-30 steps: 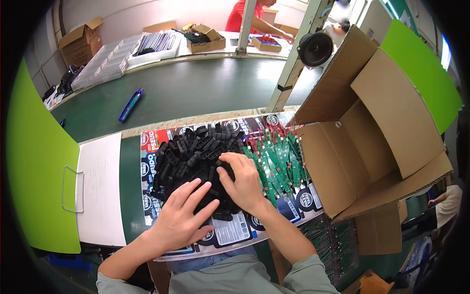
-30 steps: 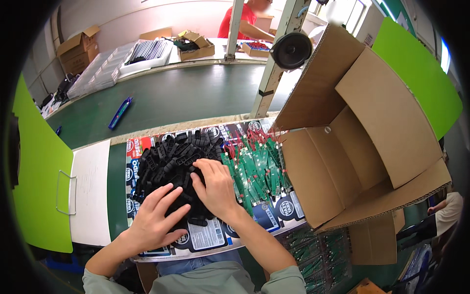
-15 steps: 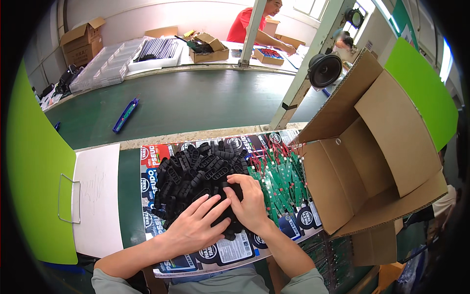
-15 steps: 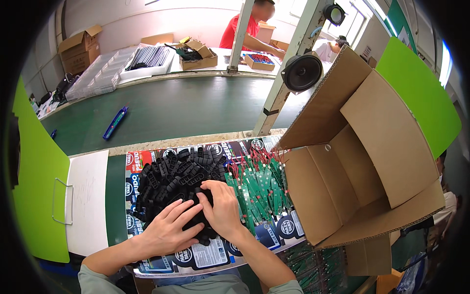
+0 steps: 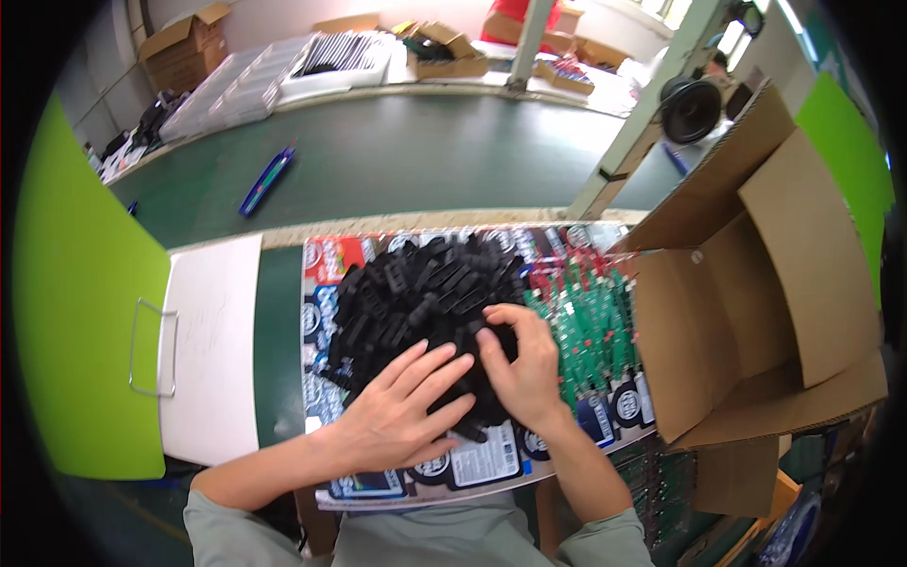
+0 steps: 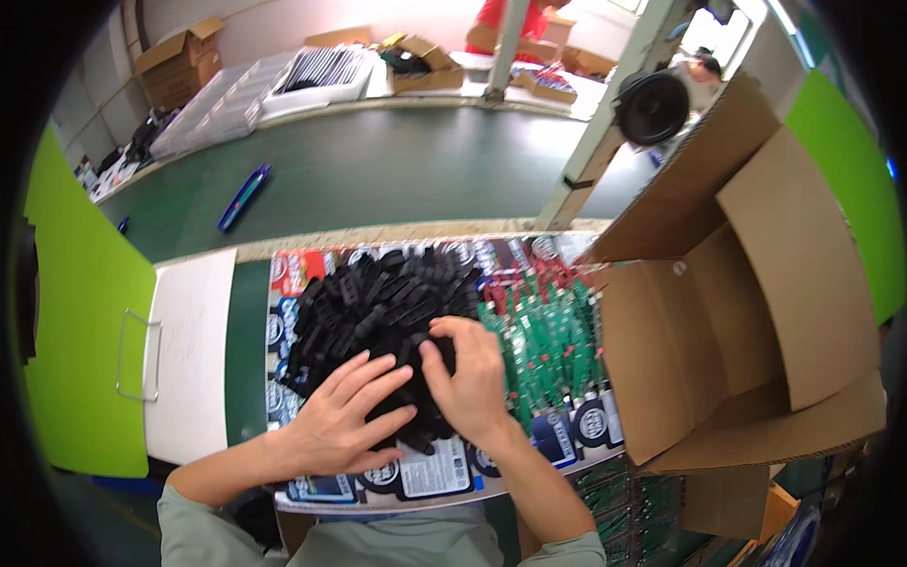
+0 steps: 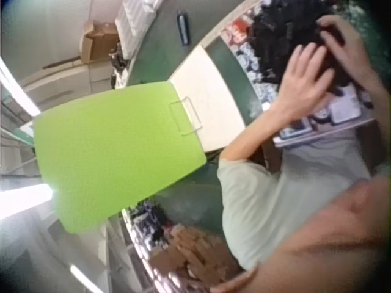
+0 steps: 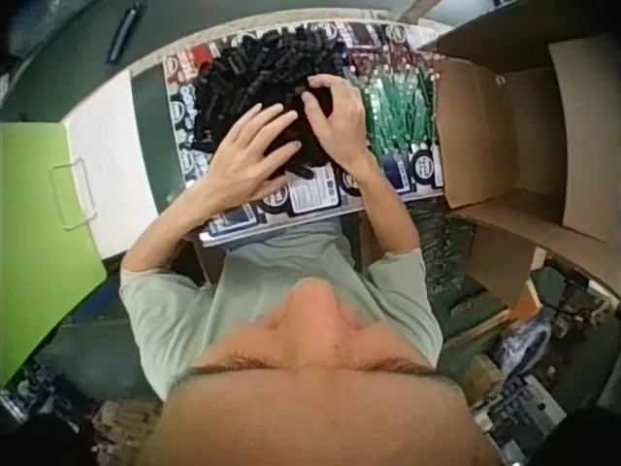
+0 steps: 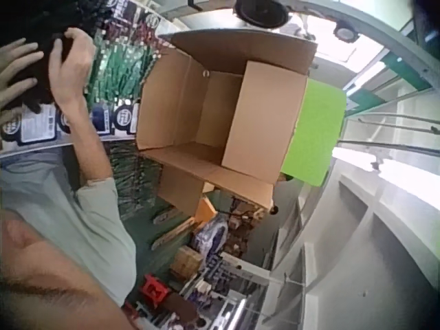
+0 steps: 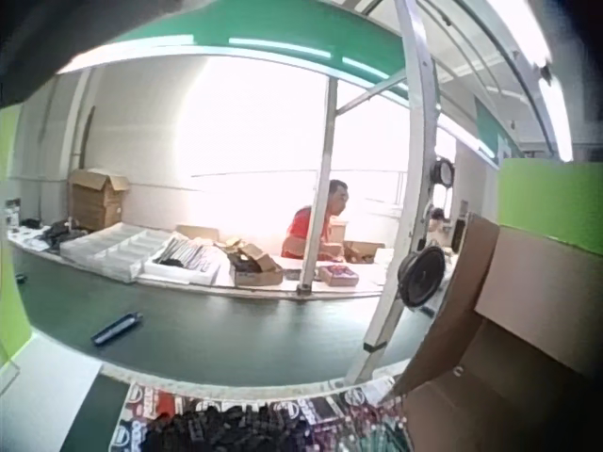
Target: The person inserts green circuit boards into blue plastic casings at a workbench. They repeatedly pick up a circuit board, align it with a casing, and press it into place before setting the assembled unit aside. The person also organizes a pile of black plastic components on the table.
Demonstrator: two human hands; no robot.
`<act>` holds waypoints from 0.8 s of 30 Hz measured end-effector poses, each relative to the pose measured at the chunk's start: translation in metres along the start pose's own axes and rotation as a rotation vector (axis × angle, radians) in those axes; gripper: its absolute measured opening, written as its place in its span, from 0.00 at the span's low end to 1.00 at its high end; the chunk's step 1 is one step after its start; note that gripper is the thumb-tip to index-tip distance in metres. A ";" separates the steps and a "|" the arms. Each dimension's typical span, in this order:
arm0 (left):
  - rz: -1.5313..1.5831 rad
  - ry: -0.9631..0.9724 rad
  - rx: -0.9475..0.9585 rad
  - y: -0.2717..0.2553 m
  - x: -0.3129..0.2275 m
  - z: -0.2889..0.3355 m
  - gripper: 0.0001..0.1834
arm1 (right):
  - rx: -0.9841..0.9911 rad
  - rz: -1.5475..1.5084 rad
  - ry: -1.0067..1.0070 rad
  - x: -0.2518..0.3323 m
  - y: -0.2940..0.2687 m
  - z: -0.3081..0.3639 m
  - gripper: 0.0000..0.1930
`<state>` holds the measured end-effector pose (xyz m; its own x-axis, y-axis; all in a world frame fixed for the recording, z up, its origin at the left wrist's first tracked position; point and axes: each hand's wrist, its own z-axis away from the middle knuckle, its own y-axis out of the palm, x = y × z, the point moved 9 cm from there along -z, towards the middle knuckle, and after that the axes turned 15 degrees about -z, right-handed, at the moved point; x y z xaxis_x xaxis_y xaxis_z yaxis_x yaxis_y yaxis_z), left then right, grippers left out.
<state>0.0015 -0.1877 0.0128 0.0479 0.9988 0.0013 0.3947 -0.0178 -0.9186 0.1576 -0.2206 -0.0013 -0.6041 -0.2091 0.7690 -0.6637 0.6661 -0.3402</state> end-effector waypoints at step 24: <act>-0.074 -0.327 0.185 0.008 0.041 0.028 0.56 | -0.074 -0.286 0.013 0.006 -0.019 -0.007 0.10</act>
<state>-0.0190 -0.1452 -0.0057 -0.2814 0.9592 -0.0281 0.2128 0.0338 -0.9765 0.1698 -0.2300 0.0133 -0.3913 -0.3874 0.8348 -0.7720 0.6319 -0.0687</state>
